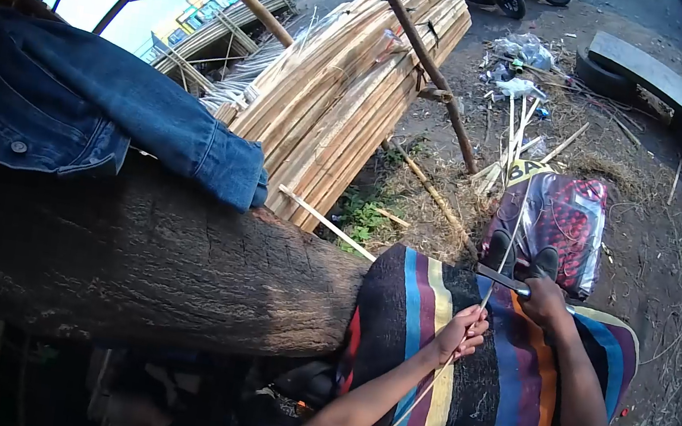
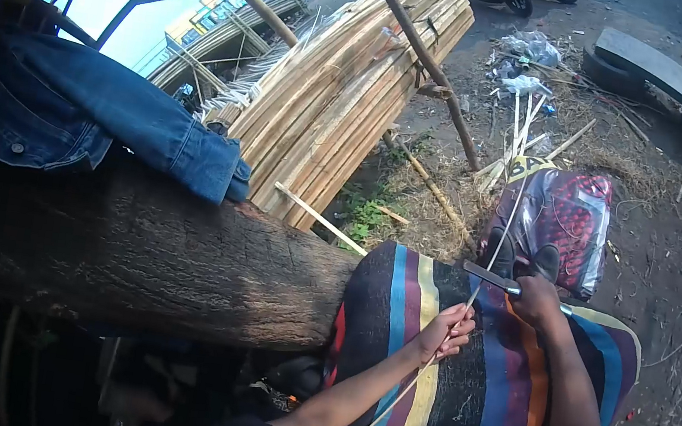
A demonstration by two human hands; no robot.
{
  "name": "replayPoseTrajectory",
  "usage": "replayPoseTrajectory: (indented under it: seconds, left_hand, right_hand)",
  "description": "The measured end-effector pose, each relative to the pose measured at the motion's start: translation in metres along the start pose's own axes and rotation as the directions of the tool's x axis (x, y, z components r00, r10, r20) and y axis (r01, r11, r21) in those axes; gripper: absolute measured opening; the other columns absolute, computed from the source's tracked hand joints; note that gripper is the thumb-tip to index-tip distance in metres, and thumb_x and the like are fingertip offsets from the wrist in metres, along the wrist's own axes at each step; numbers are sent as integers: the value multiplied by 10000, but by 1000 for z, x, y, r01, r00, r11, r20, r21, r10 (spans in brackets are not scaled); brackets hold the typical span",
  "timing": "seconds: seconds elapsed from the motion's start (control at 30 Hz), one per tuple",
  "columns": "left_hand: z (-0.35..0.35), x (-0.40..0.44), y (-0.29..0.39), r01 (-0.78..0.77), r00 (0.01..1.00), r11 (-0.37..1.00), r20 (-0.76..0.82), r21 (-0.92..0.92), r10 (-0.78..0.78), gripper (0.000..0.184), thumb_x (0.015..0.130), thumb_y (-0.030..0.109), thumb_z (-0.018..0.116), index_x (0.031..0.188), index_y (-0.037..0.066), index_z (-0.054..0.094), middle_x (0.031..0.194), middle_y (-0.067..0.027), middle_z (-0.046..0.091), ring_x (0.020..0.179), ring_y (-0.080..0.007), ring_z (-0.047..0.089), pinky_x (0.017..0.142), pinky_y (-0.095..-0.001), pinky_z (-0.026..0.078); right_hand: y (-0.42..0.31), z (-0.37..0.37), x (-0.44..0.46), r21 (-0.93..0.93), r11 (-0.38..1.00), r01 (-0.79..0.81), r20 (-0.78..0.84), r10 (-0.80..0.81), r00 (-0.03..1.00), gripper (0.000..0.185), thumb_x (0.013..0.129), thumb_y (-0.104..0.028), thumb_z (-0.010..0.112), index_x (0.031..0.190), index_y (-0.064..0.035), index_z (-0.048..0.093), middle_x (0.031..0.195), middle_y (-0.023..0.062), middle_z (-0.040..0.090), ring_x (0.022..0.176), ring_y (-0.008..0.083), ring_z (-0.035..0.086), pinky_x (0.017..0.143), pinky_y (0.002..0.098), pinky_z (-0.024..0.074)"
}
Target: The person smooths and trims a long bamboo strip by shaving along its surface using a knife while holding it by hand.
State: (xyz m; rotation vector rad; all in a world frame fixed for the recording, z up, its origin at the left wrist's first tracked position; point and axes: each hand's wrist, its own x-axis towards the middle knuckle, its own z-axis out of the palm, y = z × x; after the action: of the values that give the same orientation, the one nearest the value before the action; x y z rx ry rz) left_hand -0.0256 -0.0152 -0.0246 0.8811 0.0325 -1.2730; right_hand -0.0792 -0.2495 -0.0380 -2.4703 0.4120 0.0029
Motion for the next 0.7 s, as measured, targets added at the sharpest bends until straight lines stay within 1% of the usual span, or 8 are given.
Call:
replayPoseTrajectory:
  seconds: [0.33, 0.4, 0.47, 0.5, 0.57, 0.6, 0.67, 0.7]
  left_hand:
    - [3, 0, 4, -82, 994, 995, 72, 64, 78, 197, 1096, 301, 363, 1029, 124, 417, 686, 22, 396, 395, -76, 368, 305, -213, 332]
    - [2, 2, 3, -96, 994, 991, 67, 98, 90, 184, 1094, 288, 371, 1038, 124, 431, 698, 18, 409, 413, -75, 384, 334, -208, 356]
    - [-13, 9, 2, -118, 979, 993, 163, -18, 119, 181, 1081, 265, 404, 1008, 113, 469, 773, 1, 479, 582, -88, 530, 459, -226, 441]
    - [-18, 13, -1, -148, 983, 989, 108, -17, 149, 179, 1076, 256, 417, 997, 108, 482, 824, -13, 519, 665, -107, 574, 534, -248, 476]
    - [-22, 12, 1, -230, 970, 973, 87, 20, 228, 166, 1064, 221, 439, 1015, 92, 531, 997, -62, 619, 907, -173, 658, 765, -323, 529]
    - [-23, 12, 2, -240, 969, 971, 67, 16, 238, 179, 1065, 207, 431, 1059, 73, 551, 1123, -114, 646, 1059, -225, 650, 857, -354, 519]
    - [-14, 8, 5, -272, 958, 962, 92, -13, 272, 231, 1071, 208, 414, 1145, 38, 551, 1248, -142, 635, 1168, -237, 624, 927, -353, 523]
    - [-6, 4, 7, -252, 965, 968, 71, -12, 253, 306, 1072, 204, 402, 1245, -9, 537, 1321, -169, 606, 1237, -261, 589, 989, -363, 493]
  right_hand:
    - [12, 7, 1, 111, 988, 112, -65, -105, 992, 195, 801, -183, 641, 822, 11, 659, 770, 271, 630, 779, 470, 634, 673, 506, 498]
    - [20, 11, 3, 183, 971, 157, -76, -145, 986, 218, 801, -168, 628, 764, 45, 598, 642, 242, 560, 569, 364, 619, 566, 446, 460]
    - [9, -5, -1, 255, 967, 33, 39, -44, 998, 212, 816, -180, 633, 756, 22, 623, 703, 226, 644, 609, 381, 635, 609, 465, 499]
    - [1, -16, -5, 231, 972, 38, 52, -51, 997, 212, 816, -180, 633, 756, 22, 623, 703, 226, 644, 609, 381, 635, 609, 465, 499]
    - [-17, -35, -13, 551, 820, -152, 204, 45, 978, 193, 861, -127, 608, 719, 2, 591, 607, 98, 591, 505, 211, 582, 520, 388, 475]
    - [-17, -36, -12, 530, 835, -151, 215, 40, 976, 193, 861, -127, 608, 719, 2, 591, 607, 98, 591, 505, 211, 582, 520, 388, 475]
    - [-11, -30, -16, 890, 429, -154, 185, -30, 982, 143, 882, -76, 588, 754, -14, 584, 598, 23, 539, 524, 122, 556, 518, 337, 474]
    - [-9, -23, -18, 938, 307, -161, 176, -22, 984, 130, 876, -56, 586, 759, -11, 556, 581, 45, 523, 497, 150, 540, 539, 330, 490]
